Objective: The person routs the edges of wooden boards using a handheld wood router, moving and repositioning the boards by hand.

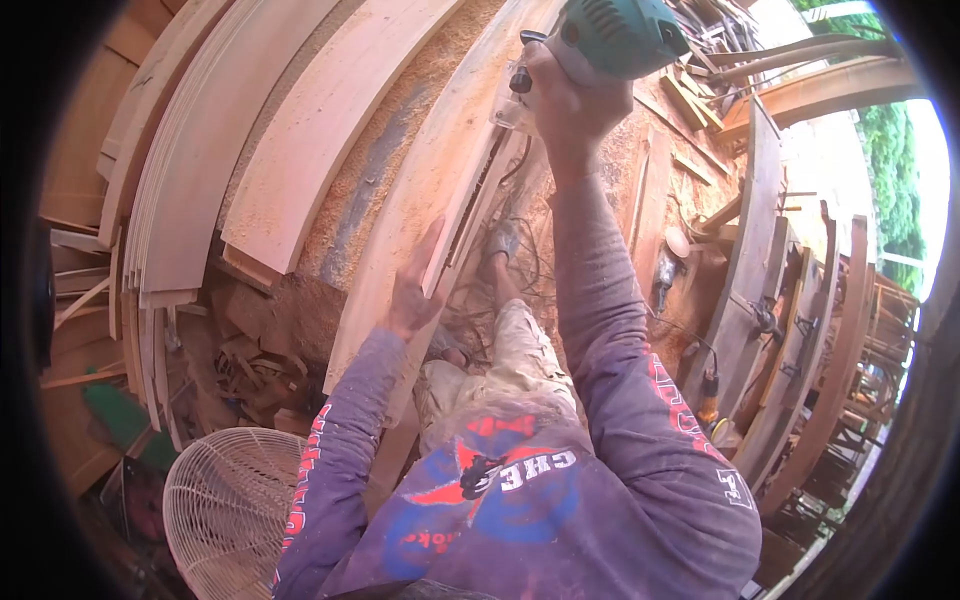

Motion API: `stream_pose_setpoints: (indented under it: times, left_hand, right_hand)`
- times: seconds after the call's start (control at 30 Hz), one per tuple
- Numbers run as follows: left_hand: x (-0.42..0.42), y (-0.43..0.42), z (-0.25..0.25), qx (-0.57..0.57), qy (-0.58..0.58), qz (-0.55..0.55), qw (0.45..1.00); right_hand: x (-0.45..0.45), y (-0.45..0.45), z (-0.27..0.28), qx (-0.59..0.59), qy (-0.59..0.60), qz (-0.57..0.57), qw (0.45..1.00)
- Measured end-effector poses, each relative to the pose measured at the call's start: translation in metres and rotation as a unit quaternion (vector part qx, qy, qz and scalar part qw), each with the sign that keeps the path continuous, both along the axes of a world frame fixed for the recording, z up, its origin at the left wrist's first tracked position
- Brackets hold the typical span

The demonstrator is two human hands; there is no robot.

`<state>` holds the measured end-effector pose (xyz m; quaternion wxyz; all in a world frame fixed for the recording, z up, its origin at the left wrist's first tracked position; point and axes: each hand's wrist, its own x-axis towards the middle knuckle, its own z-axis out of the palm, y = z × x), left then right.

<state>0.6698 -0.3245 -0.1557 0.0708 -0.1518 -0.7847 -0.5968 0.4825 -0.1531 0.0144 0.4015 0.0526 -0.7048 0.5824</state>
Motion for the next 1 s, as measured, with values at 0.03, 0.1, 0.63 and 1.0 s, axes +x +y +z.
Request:
stream_pose_setpoints:
  times: [0.03, 0.1, 0.63, 1.0]
  left_hand:
    - [-0.001, 0.000, -0.002, -0.003, 0.004, -0.007, 1.000]
    - [-0.001, 0.001, -0.004, 0.003, -0.014, -0.003, 1.000]
    - [0.000, 0.001, -0.001, -0.059, 0.010, -0.019, 0.998]
    - [0.008, -0.005, -0.009, -0.083, -0.070, -0.037, 0.993]
  right_hand:
    - [-0.004, -0.001, 0.005, 0.005, 0.004, 0.002, 1.000]
    - [-0.007, -0.003, 0.018, -0.014, -0.029, 0.008, 0.999]
    - [-0.084, 0.036, 0.026, -0.018, -0.128, -0.015, 0.992]
    - [-0.137, 0.059, 0.025, -0.069, -0.139, -0.003, 0.988]
